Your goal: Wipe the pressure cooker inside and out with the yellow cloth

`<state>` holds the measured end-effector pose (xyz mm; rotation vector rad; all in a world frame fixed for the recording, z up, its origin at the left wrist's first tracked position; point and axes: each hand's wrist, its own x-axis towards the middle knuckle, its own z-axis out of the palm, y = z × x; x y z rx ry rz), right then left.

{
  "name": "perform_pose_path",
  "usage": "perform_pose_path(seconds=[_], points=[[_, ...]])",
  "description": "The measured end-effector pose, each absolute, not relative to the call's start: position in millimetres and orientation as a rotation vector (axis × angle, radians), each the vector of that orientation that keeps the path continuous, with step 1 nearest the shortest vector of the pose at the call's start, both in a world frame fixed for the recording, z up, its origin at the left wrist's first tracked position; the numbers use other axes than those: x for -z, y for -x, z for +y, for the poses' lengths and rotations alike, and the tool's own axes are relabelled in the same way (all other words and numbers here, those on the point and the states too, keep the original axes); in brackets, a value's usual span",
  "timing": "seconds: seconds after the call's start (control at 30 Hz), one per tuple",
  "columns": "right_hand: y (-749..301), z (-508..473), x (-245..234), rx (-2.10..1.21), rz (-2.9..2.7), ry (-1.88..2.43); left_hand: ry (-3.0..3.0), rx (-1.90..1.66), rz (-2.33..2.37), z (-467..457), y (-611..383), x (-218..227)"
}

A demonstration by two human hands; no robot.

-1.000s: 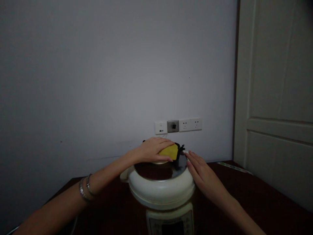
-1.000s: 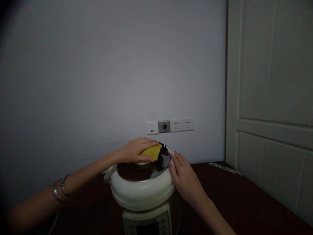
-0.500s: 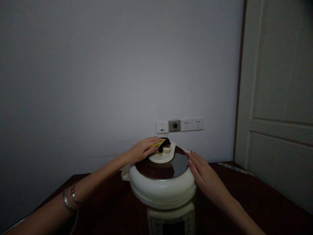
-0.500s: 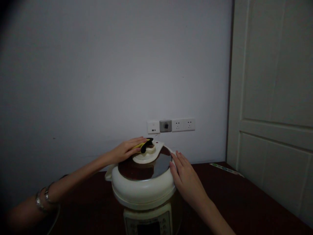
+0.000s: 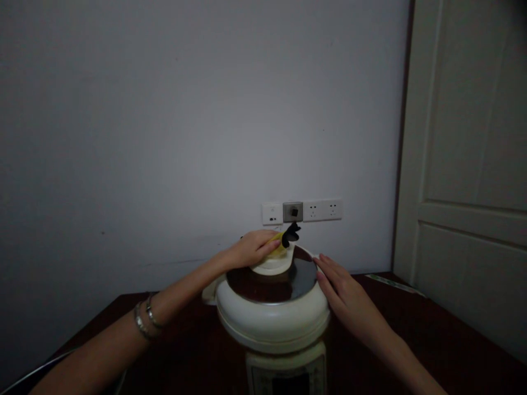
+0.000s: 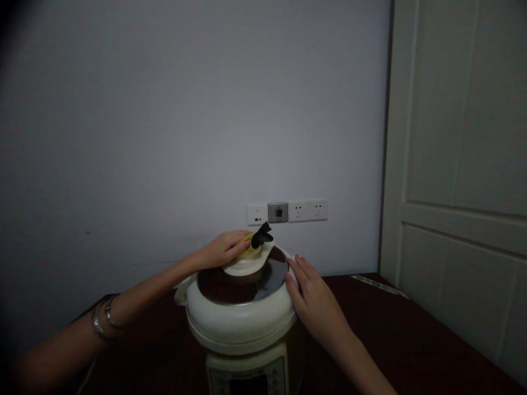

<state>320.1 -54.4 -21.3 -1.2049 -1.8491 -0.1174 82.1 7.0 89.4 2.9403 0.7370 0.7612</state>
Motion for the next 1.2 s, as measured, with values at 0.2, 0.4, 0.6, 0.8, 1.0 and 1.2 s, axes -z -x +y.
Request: perform_pose_path(seconds=[0.2, 0.4, 0.6, 0.8, 1.0, 1.2], points=[[-321.4, -51.5, 24.6, 0.137, -1.862, 1.213, -2.664, -0.942, 1.102, 9.4, -48.0, -75.1], [-319.3, -50.4, 25.8, 0.177, -1.849, 1.207, -3.067, -0.707, 0.831, -0.2, -70.6, -90.2], [-320.8, -51.2, 24.1, 0.162, -1.88, 1.236, -3.215, -0.568, 0.836, -1.4, -104.4, -93.6], [-322.4, -52.2, 22.9, 0.138, -1.864, 1.216, -2.763, -0.933, 1.055, 7.3, -90.4, -81.7], [-320.1, -52.6, 24.5, 0.157, -1.842, 1.208, -2.398, -1.051, 1.18, 16.6, -69.0, -74.4], [-318.3, -52.3, 24.4, 0.178, -1.87, 1.241, -2.941, -0.831, 1.002, -3.6, -97.8, -88.9]])
